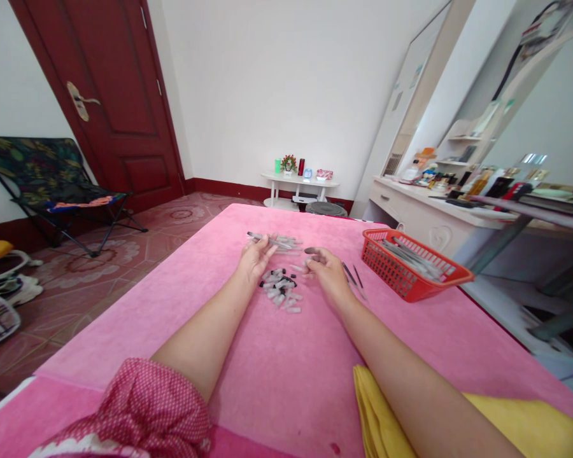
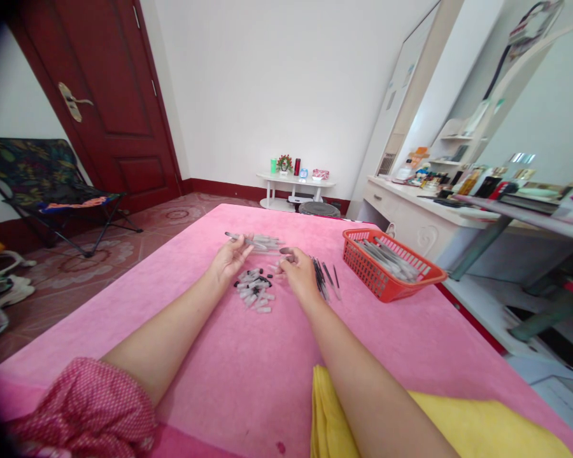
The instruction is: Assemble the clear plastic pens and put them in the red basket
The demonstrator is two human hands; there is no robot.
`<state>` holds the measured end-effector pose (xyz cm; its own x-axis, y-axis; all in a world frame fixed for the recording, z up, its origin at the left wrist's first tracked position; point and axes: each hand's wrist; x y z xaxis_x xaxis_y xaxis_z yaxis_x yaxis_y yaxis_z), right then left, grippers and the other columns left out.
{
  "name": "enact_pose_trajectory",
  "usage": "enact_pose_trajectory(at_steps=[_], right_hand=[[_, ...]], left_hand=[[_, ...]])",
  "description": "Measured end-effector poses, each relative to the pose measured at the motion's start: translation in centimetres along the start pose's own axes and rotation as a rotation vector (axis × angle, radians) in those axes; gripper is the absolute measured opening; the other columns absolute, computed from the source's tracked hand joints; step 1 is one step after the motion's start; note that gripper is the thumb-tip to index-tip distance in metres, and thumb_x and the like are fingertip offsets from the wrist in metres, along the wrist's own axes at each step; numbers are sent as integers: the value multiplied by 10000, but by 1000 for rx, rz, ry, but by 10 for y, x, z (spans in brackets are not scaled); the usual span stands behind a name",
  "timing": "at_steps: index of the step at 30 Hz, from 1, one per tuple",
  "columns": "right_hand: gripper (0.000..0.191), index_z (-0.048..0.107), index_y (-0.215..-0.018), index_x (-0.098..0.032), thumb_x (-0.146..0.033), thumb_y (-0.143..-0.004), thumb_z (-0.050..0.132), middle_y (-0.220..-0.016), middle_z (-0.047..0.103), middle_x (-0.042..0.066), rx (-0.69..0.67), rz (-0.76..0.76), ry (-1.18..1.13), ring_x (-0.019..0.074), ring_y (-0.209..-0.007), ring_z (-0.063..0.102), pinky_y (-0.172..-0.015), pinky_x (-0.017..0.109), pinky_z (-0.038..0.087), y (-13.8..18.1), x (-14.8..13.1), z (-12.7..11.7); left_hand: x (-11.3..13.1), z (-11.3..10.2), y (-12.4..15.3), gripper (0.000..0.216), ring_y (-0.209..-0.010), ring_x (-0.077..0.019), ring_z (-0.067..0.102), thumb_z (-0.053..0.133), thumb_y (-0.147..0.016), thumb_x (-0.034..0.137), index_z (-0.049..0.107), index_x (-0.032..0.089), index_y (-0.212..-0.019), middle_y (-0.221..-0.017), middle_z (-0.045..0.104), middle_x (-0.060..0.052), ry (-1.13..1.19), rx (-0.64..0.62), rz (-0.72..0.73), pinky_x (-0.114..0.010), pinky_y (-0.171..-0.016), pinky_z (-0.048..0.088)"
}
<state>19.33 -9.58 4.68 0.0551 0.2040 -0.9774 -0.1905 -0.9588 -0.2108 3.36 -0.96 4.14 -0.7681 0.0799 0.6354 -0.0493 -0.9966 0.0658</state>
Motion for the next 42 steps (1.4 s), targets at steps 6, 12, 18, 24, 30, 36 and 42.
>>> enact_pose_trajectory(at_steps=[6, 12, 18, 24, 30, 36, 42], right_hand=[[185, 586, -796, -166, -251, -668, 689, -731, 685, 45, 44, 153, -218, 146, -647, 665, -568, 231, 534, 1, -3, -5], [248, 612, -791, -160, -295, -624, 736, -706, 678, 30, 43, 157, -221, 117, -583, 628, -534, 217, 511, -1, -1, -9], [315, 636, -779, -152, -317, -542, 763, -646, 646, -3, 39, 95, -180, 87, -507, 555, -496, 208, 464, -4, -3, -14], [314, 630, -784, -161, -333, -551, 750, -727, 677, 24, 63, 73, -156, 140, -628, 622, -533, 234, 490, -2, -9, -14], [194, 524, -672, -181, -220, -583, 692, -757, 698, 50, 43, 120, -226, 189, -669, 667, -619, 301, 532, 0, -13, -10], [144, 568, -631, -180, -288, -613, 661, -585, 640, 21, 96, -109, 406, 152, -533, 574, -515, 253, 434, -5, -1, -13], [214, 677, -661, -187, -384, -712, 610, -661, 669, 28, 12, -300, 606, 173, -630, 562, -593, 262, 397, -7, 8, -17]], left_hand=[[-5, 0, 1, 124, -864, -162, 671, 547, -803, 38, 567, 118, -710, -774, 687, -50, -17, -85, -22, -328, -825, 529], [-4, 3, 4, 148, -795, -144, 677, 532, -806, 21, 562, 113, -693, -729, 677, -31, -6, -98, -26, -316, -808, 536], [-4, 5, 8, 94, -757, -150, 680, 586, -779, 50, 555, 121, -727, -727, 676, -32, -75, -130, -64, -311, -778, 539], [-6, 5, 10, 104, -809, -189, 684, 654, -737, 96, 561, 133, -763, -794, 695, -56, -151, -252, -91, -328, -793, 529], [-6, 5, 10, 102, -792, -169, 684, 631, -747, 74, 548, 133, -745, -754, 687, -37, -121, -231, -81, -304, -783, 531], [-6, 6, 8, 138, -794, -159, 679, 646, -735, 79, 523, 144, -735, -747, 669, -11, -97, -196, -57, -304, -785, 528], [-4, 9, 12, 152, -767, -149, 678, 648, -730, 77, 513, 145, -752, -712, 654, 7, -91, -166, -25, -335, -822, 515]])
Point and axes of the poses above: each hand's wrist, its own y-axis away from the middle knuckle, its own z-axis out of the palm, x = y × z
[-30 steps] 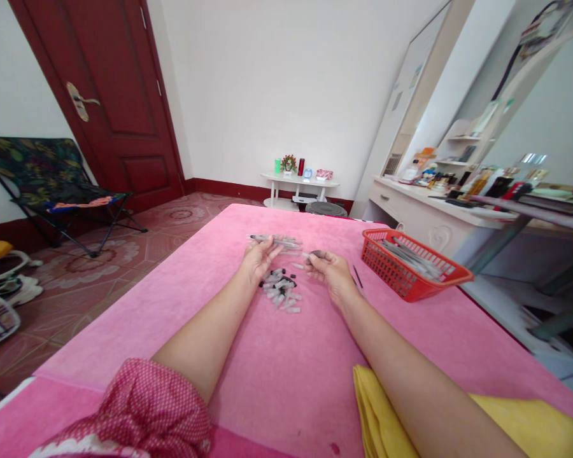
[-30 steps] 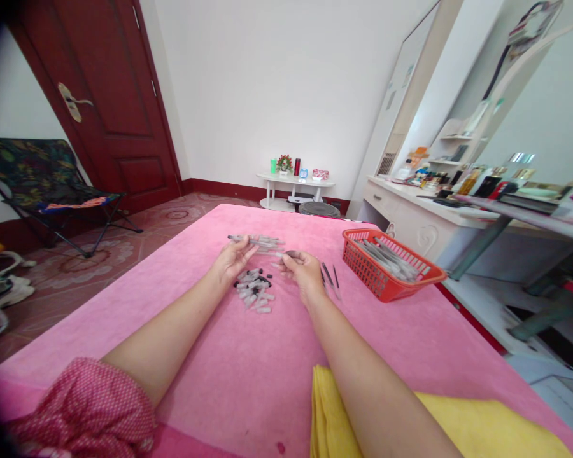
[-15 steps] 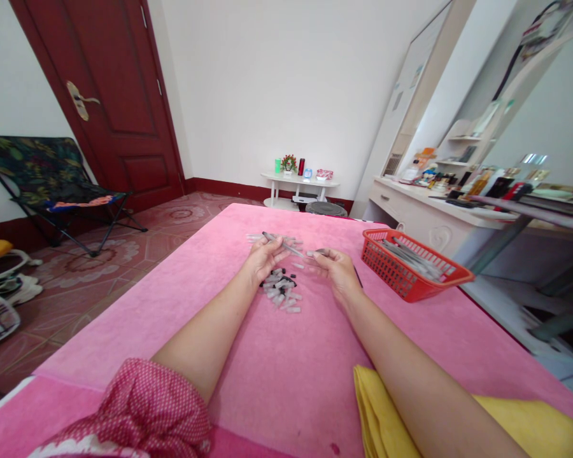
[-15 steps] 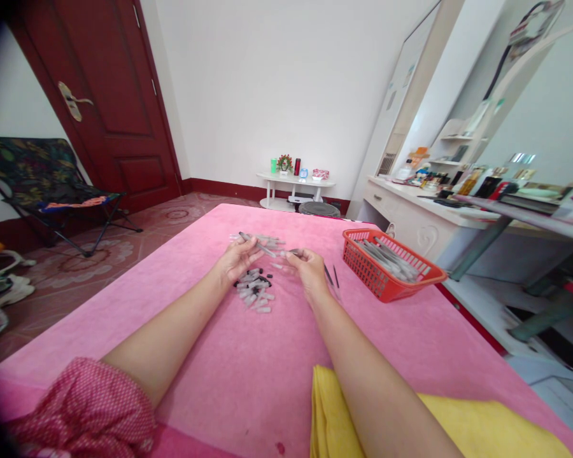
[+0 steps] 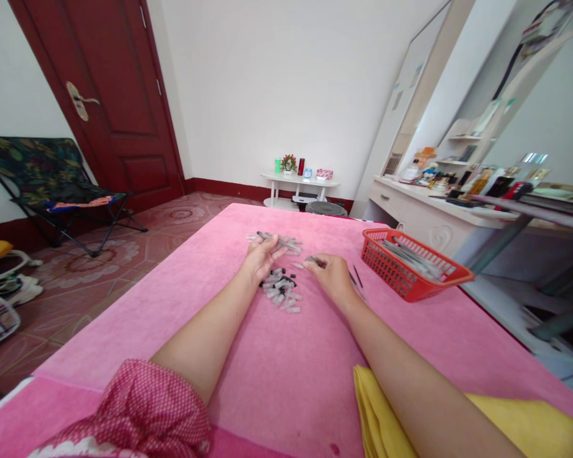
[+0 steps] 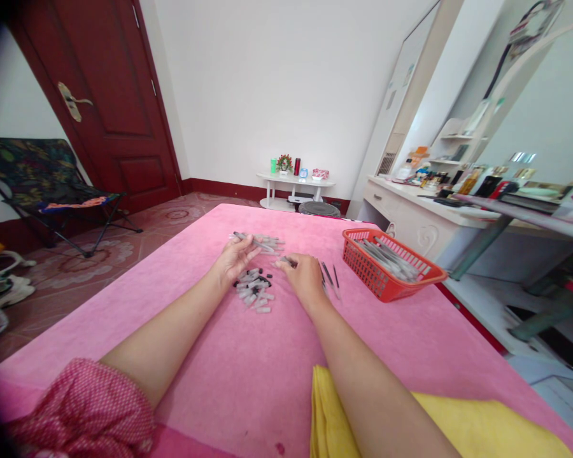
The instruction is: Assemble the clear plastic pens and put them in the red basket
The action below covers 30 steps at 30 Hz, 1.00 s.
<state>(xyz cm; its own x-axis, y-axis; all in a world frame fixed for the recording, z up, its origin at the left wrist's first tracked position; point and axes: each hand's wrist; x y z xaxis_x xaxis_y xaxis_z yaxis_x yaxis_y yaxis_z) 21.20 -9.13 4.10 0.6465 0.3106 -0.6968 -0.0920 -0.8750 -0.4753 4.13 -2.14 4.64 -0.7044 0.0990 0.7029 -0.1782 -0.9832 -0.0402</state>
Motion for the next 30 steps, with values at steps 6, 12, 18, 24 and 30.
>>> enact_pose_trajectory(at_steps=[6, 12, 18, 24, 30], right_hand=[[183, 656, -652, -195, -228, -760, 512, -665, 636, 32, -42, -94, 62, 185, -657, 542, -629, 268, 375, -2, -1, -1], [178, 705, -819, -213, -223, -744, 544, -819, 678, 47, -15, -105, 25, 203, -759, 568, -701, 288, 394, 0, 1, 2], [200, 710, -868, -207, -215, -750, 549, -860, 690, 54, -5, -105, 49, 205, -777, 581, -730, 302, 417, 0, 3, 3], [216, 700, -906, -182, -190, -767, 535, -893, 700, 58, 1, -102, 129, 188, -796, 604, -744, 291, 445, 0, -1, 3], [214, 667, -945, -163, -187, -769, 548, -909, 704, 61, 42, -105, 168, 168, -769, 624, -733, 268, 460, 3, -11, 2]], left_hand=[[-2, -1, 0, 182, -746, -158, 680, 655, -719, 79, 497, 148, -778, -731, 660, -5, -40, -20, 39, -334, -767, 535], [-5, 0, 0, 201, -733, -162, 680, 687, -703, 106, 503, 145, -772, -721, 659, -6, -99, 0, 55, -341, -755, 540], [-5, -1, -1, 179, -715, -154, 679, 690, -707, 115, 524, 134, -768, -723, 661, -10, -113, 43, 62, -326, -739, 548], [-5, -2, -2, 207, -699, -149, 678, 718, -682, 134, 527, 130, -761, -714, 658, -5, -128, 55, 70, -300, -691, 561], [-10, 3, 0, 247, -646, -147, 669, 755, -642, 151, 550, 123, -777, -720, 670, -19, -173, 59, 68, -273, -614, 565]])
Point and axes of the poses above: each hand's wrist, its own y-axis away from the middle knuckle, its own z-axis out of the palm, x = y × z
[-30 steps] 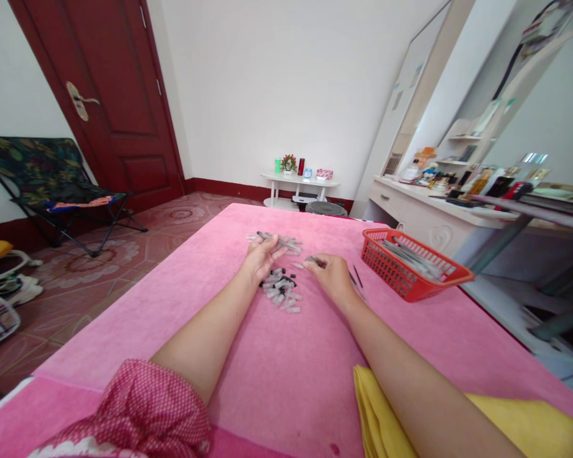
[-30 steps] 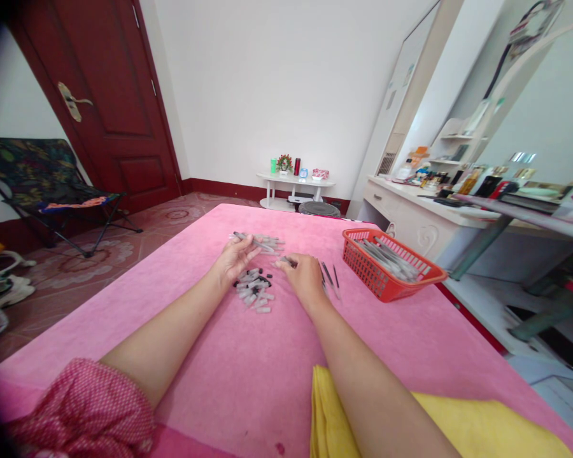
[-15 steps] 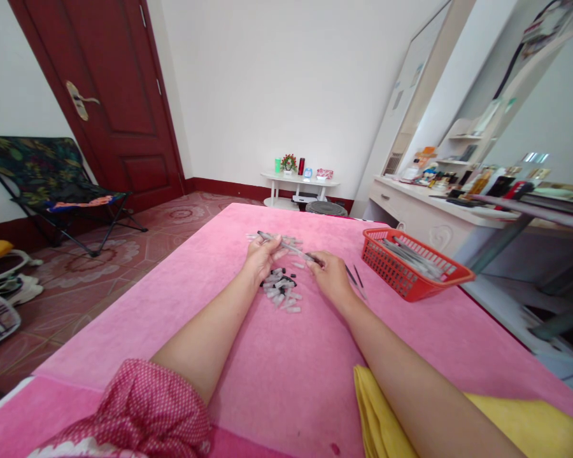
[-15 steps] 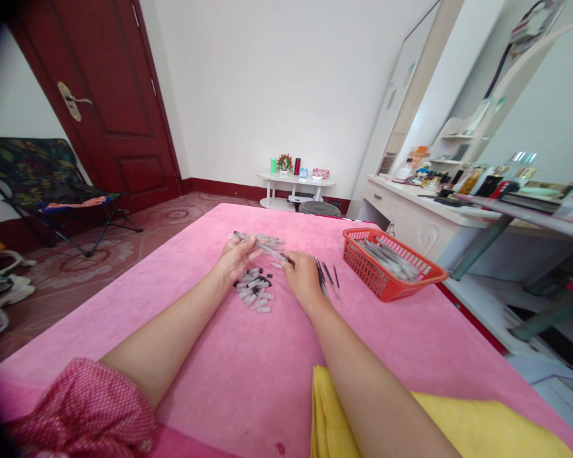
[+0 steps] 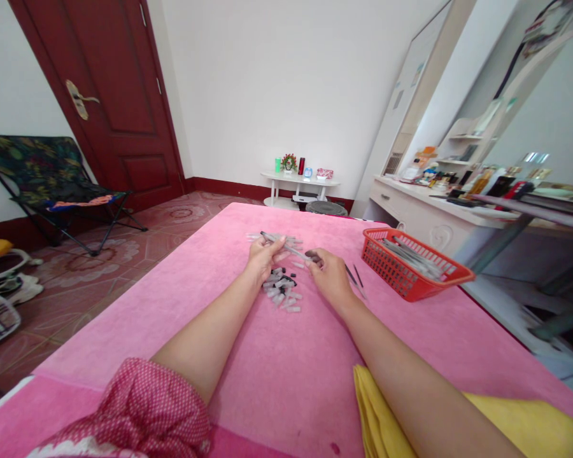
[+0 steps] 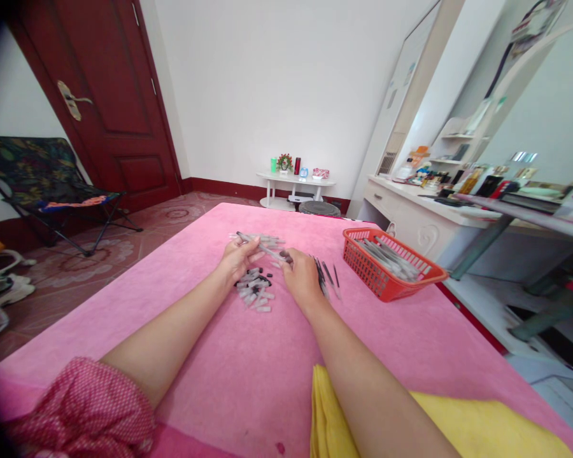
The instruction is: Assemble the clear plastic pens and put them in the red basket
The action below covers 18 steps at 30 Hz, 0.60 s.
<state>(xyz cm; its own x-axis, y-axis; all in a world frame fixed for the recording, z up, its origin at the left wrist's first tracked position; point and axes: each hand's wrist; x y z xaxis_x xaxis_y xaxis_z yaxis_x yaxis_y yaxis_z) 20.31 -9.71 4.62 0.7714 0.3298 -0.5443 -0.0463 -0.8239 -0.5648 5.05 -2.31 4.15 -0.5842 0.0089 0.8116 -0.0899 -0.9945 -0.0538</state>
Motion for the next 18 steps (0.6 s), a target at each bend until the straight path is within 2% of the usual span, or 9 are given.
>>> enact_pose_trajectory(at_steps=[7, 12, 18], right_hand=[[159, 659, -869, -176, -192, -765, 540, -839, 701, 49, 36, 44, 28, 169, -746, 622, -688, 260, 454, 2, -7, -5], [131, 646, -797, -167, -205, -738, 536, -758, 688, 41, 84, 140, -148, 158, -673, 617, -623, 244, 464, -1, -6, -6], [126, 627, -722, -140, -235, -679, 556, -596, 623, 14, 53, 238, -366, 120, -468, 532, -468, 226, 419, -6, -5, -10]], left_hand=[[1, 10, 4, 159, -624, -138, 664, 717, -685, 114, 575, 104, -755, -684, 678, -35, 36, 43, -64, -264, -664, 556], [3, 17, 9, 134, -686, -171, 682, 682, -713, 78, 558, 104, -756, -710, 683, -49, 73, -2, -65, -326, -758, 547], [2, 15, 10, 176, -857, -240, 681, 680, -706, 66, 519, 115, -760, -749, 687, -65, 95, -104, -39, -405, -856, 510]])
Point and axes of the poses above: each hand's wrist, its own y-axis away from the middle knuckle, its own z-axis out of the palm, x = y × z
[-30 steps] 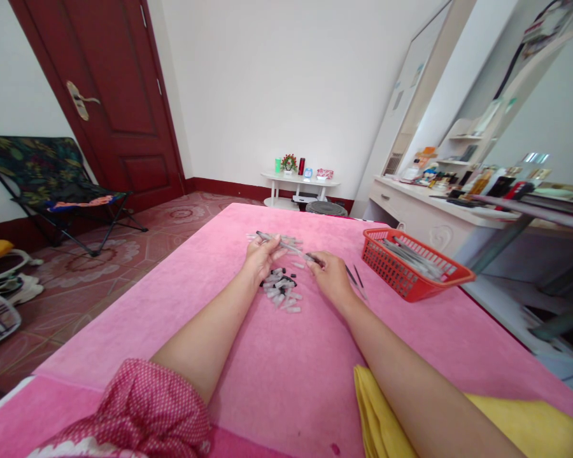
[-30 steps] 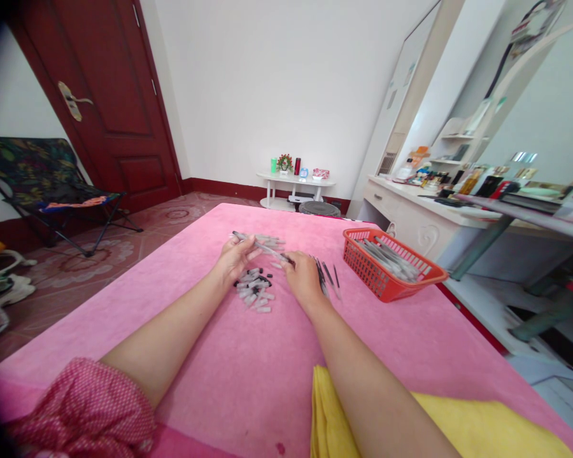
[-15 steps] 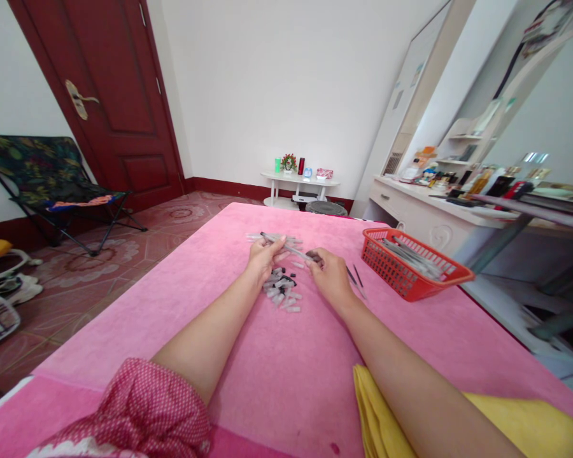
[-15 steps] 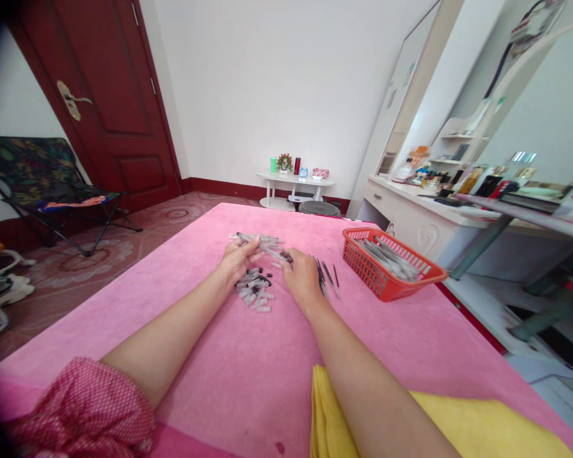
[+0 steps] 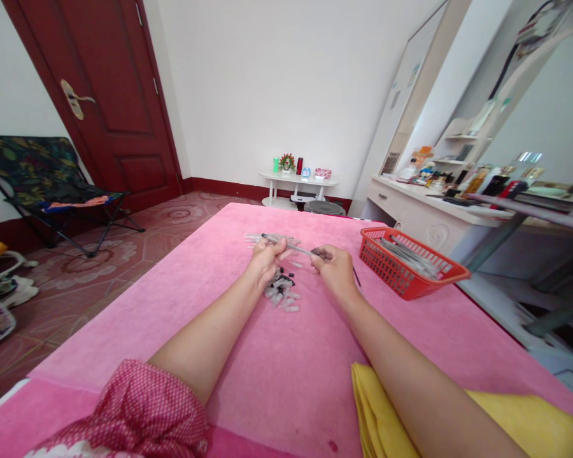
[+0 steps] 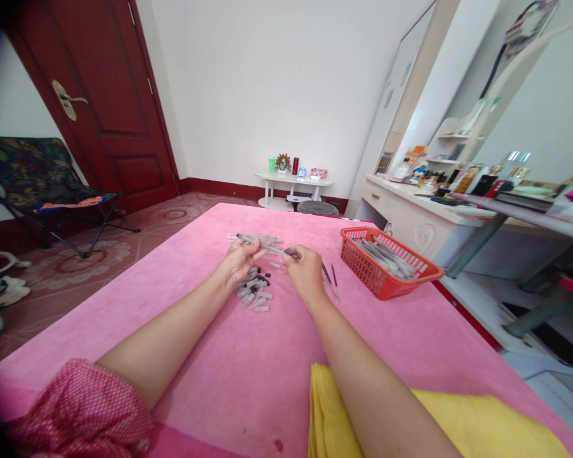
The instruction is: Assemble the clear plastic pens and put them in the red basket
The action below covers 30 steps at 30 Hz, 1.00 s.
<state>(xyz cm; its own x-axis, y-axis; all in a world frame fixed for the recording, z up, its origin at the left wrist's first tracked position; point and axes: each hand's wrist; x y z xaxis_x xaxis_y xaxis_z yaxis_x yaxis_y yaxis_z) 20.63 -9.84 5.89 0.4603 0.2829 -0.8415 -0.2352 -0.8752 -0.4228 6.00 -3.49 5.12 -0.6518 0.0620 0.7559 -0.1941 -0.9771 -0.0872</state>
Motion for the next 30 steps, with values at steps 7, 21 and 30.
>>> enact_pose_trajectory(at_steps=[7, 21, 30], right_hand=[[106, 608, -616, -132, -232, -600, 639, -463, 549, -17, -130, 252, -243, 75, -377, 434, -382, 197, 328, -1, -8, -6], [86, 610, -616, -140, -198, -672, 640, -537, 612, 6, -361, 314, -120, 92, -475, 530, -495, 196, 424, -8, -10, -10], [280, 670, -1018, -231, -277, -806, 493, -729, 705, 32, 113, -11, 659, 190, -742, 630, -671, 279, 428, -28, -27, -71]], left_hand=[[-1, -10, -1, 314, -878, -225, 679, 734, -662, 104, 443, 153, -768, -772, 686, -32, -37, -136, 52, -376, -841, 509], [-4, 6, 11, 436, -759, -229, 684, 832, -512, 238, 505, 139, -782, -796, 683, -50, -168, -191, 91, -339, -684, 539], [5, -3, -1, 346, -686, -167, 654, 721, -654, 378, 666, 128, -888, -857, 699, -93, -398, -61, 156, -266, -616, 516]])
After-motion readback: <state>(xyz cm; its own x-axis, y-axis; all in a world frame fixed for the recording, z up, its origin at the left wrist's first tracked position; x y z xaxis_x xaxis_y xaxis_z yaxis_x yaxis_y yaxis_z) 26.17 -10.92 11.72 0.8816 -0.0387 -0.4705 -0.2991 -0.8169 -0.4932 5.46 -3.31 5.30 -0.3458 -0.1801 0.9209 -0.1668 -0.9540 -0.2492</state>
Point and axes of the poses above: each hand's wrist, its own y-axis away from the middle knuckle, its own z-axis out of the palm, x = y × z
